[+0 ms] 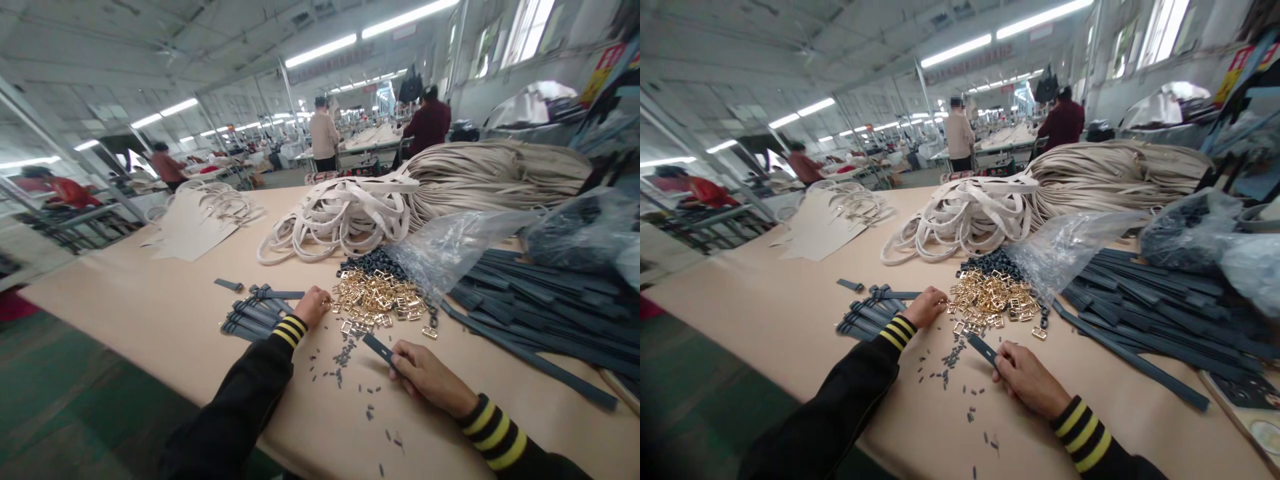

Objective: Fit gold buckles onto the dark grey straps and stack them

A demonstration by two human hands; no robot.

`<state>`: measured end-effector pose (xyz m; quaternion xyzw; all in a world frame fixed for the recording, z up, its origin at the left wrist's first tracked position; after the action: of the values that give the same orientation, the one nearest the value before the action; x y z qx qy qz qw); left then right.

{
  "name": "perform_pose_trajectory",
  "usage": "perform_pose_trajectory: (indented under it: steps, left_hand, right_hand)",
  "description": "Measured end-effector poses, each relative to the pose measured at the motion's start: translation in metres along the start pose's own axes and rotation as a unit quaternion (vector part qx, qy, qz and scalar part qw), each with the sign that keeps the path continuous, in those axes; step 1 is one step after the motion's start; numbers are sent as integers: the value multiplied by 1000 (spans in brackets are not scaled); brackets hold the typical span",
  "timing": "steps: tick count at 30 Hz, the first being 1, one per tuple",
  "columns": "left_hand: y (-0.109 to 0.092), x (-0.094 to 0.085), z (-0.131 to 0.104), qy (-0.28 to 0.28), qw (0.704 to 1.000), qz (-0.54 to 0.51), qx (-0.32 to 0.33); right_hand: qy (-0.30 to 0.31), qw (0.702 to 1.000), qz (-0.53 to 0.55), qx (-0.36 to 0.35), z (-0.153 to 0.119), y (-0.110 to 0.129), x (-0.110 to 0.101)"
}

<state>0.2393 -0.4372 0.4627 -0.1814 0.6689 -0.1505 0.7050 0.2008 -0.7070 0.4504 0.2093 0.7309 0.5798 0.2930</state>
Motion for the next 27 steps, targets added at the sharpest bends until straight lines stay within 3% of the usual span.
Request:
perform_pose_trajectory:
  steps: [6,11,16,18,20,23,27]
  left_hand:
    - [9,0,5,41,999,31,-13]
    - [-13,1,-15,41,999,16,8]
    - [-71,35,-54,85,992,-77,44]
    - [-95,56,-69,123,969,-210,45]
    - [-112,73,-77,124,946,-297,28]
    - [-123,87,-80,93,933,-347,-6]
    - [-121,91,-78,53,938,-342,-14]
  right_hand:
    - [-1,1000,-11,2,1,0,-1]
    - [-8,999,35,25,1,-3,-1]
    - [-64,998,8,-22,4,-8,-4]
    - [-107,993,-18,-49,6,-9,-9]
    - [-133,989,-27,-57,8,-11,-14]
    - [-143,988,-21,-46,9,-14,-19]
    - [-116,992,15,-51,9,-17,-14]
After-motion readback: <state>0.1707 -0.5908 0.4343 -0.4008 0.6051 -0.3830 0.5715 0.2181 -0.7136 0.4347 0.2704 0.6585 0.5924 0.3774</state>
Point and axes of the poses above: each hand's wrist, its own z-axis towards the middle knuckle, its own x-axis out of the palm, y = z × x, the point moved 2 cm from there along z, towards the middle knuckle
